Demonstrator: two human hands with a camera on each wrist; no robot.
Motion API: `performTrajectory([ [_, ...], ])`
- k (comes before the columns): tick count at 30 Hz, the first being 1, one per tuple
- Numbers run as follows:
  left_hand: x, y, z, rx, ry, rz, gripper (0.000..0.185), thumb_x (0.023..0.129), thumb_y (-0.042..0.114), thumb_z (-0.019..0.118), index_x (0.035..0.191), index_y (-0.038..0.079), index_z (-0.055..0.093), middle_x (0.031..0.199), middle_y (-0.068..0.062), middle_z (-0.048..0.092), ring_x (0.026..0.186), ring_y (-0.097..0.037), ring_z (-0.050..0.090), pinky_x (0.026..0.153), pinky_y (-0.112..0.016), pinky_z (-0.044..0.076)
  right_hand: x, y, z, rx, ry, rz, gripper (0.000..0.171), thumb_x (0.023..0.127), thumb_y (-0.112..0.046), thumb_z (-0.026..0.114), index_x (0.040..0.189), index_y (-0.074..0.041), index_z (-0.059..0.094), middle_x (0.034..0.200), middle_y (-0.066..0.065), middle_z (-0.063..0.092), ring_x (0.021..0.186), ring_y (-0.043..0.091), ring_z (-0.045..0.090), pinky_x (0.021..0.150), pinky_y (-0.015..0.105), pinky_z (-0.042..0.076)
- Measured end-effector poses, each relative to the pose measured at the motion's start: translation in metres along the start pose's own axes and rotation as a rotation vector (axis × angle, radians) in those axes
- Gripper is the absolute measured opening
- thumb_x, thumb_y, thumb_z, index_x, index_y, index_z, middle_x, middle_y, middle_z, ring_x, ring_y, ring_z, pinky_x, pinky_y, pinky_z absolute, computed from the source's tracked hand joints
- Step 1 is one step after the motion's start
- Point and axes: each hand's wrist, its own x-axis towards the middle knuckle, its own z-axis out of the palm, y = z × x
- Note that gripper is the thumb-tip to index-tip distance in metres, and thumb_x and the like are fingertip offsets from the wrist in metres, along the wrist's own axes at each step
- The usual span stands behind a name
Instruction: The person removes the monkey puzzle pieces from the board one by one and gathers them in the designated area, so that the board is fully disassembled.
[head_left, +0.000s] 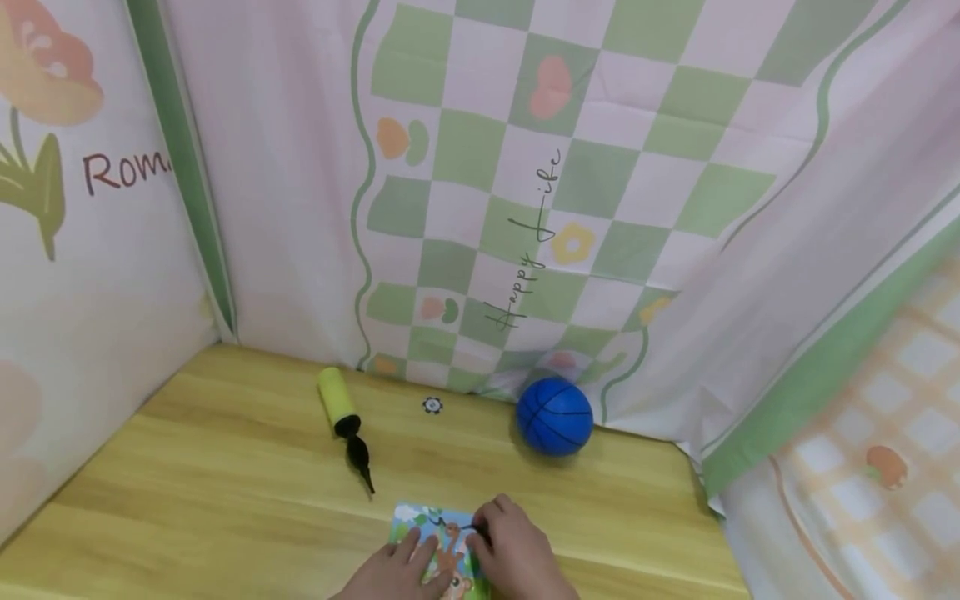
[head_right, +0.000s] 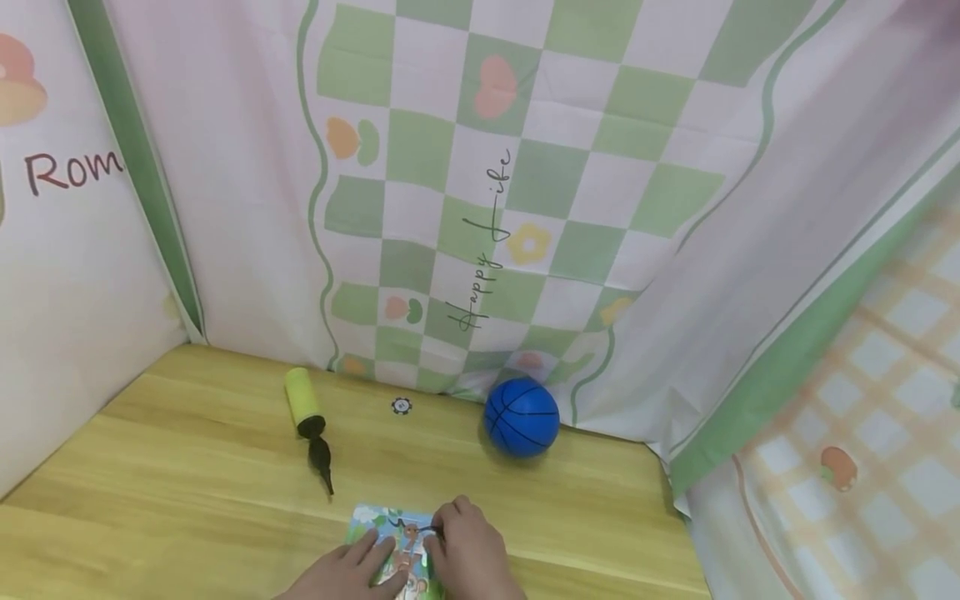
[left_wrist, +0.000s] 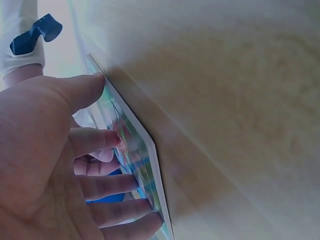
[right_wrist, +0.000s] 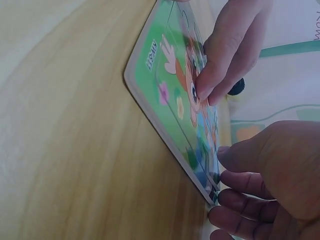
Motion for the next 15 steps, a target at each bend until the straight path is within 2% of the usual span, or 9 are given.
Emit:
performTrajectory([
  [4, -0.0010, -0.0008, 0.0002, 0.053, 0.061, 0.030, 0.068, 0.104, 0.066, 0.024, 0.148, 0.023, 0.053, 0.141, -0.012, 0.057, 0.122, -0.035, 0.059, 0.076, -0.036, 0.059, 0.0005, 0.0005, 0.0002, -0.020, 0.022, -0.020, 0.012, 0.096, -0.029, 0.072, 0.099, -0.018, 0.068, 0.093, -0.010, 0.053, 0.081, 0.007, 0.053, 0.062, 0.030, 0.050],
  [8, -0.0016, -0.0014, 0.0035, 0.136, 0.147, 0.068, 0.065, 0.104, 0.065, 0.025, 0.147, 0.025, 0.053, 0.138, -0.012, 0.058, 0.117, -0.033, 0.062, 0.071, -0.034, 0.058, 0.0012, 0.0019, 0.0009, -0.028, 0.019, -0.017, 0.013, 0.096, -0.030, 0.072, 0.099, -0.018, 0.068, 0.093, -0.010, 0.053, 0.081, 0.006, 0.053, 0.063, 0.031, 0.050],
  [11, -0.0022, -0.0030, 0.0056, 0.157, 0.129, 0.075, 0.066, 0.103, 0.066, 0.023, 0.150, 0.029, 0.051, 0.146, -0.013, 0.053, 0.121, -0.033, 0.059, 0.074, -0.034, 0.058, 0.0020, 0.0029, 0.0014, -0.028, 0.004, -0.005, 0.013, 0.096, -0.031, 0.071, 0.099, -0.018, 0.069, 0.093, -0.010, 0.052, 0.082, 0.006, 0.053, 0.065, 0.031, 0.051],
  [15, -0.0028, -0.0054, 0.0064, 0.179, 0.066, 0.051, 0.076, 0.101, 0.069, 0.015, 0.157, 0.025, 0.042, 0.156, -0.011, 0.042, 0.131, -0.029, 0.053, 0.084, -0.035, 0.056, 0.0028, 0.0029, 0.0005, -0.020, -0.015, 0.003, 0.014, 0.096, -0.031, 0.071, 0.100, -0.018, 0.070, 0.094, -0.010, 0.053, 0.083, 0.006, 0.054, 0.067, 0.032, 0.052],
])
